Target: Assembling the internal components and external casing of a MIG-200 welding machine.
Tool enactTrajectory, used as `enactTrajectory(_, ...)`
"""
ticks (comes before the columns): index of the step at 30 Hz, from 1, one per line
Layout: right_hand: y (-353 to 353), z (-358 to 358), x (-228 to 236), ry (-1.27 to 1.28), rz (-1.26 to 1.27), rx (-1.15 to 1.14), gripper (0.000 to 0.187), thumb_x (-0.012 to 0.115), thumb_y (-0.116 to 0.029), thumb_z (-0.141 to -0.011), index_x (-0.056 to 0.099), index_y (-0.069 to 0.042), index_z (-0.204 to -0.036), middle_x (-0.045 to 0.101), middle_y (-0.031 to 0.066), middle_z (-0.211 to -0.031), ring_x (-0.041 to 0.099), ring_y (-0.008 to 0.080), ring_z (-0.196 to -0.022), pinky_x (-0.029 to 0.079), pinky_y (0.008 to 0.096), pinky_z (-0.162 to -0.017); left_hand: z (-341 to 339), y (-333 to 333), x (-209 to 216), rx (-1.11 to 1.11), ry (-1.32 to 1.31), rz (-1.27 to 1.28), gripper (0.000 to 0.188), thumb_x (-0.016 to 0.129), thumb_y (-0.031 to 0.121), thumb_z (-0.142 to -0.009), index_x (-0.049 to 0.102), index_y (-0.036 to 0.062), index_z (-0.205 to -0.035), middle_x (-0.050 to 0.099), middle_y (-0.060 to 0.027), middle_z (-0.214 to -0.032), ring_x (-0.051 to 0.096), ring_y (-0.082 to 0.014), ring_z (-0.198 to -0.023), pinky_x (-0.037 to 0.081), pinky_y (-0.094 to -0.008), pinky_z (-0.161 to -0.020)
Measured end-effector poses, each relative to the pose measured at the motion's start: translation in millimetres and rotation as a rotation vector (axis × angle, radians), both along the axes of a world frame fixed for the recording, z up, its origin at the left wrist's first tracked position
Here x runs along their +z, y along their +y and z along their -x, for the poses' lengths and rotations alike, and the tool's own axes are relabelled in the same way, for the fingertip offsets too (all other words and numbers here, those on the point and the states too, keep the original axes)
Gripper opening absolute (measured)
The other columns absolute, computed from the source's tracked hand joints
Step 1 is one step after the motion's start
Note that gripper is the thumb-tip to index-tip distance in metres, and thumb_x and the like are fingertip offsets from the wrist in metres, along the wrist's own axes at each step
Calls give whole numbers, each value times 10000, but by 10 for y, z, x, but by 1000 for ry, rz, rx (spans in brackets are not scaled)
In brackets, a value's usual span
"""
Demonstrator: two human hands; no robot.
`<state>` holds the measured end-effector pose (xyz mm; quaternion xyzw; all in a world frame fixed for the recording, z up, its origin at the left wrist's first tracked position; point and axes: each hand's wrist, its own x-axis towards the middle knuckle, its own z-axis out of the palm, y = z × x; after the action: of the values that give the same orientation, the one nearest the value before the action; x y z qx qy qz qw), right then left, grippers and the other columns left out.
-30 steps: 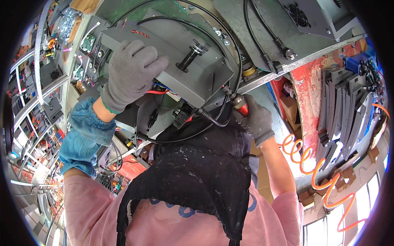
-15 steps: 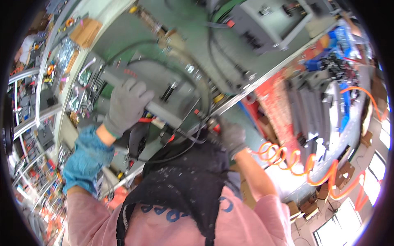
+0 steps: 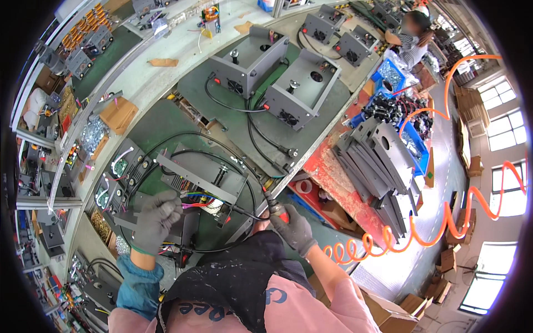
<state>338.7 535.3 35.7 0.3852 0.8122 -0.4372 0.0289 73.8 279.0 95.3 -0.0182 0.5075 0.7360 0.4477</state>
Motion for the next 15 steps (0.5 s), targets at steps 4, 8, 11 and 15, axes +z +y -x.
enactTrajectory(4,-317,121,318,164,-21,17,517,681,-415,-860,545,-66,-1215,666,261,-931,640,457,-907,502,486,-731,-245,-58,-16,31,-32,0,306,653,64,-907,576,-25,-1189,661,-115,-1001,670,-187,-843,582,-254,-713)
enactTrajectory(8,-617,151,702,192,199,92,529,693,-431,-856,549,-69,-1213,674,209,-889,661,431,-856,506,461,-734,-402,-14,-18,29,-79,-102,267,626,46,-921,577,-26,-1173,631,-127,-1062,647,-189,-918,563,-263,-781)
enactTrajectory(11,-784,173,826,266,190,146,570,717,-433,-836,547,-76,-1247,668,212,-897,668,415,-866,510,443,-750,-481,24,-29,33,-111,-90,267,615,31,-922,568,-40,-1175,621,-133,-1087,639,-196,-946,550,-277,-830)
enactTrajectory(15,-902,120,844,269,177,170,582,732,-418,-821,558,-67,-1252,665,229,-922,665,418,-886,512,438,-772,-543,65,-48,-109,238,-222,291,608,88,-942,555,-45,-1195,623,-124,-1083,634,-193,-938,528,-276,-839)
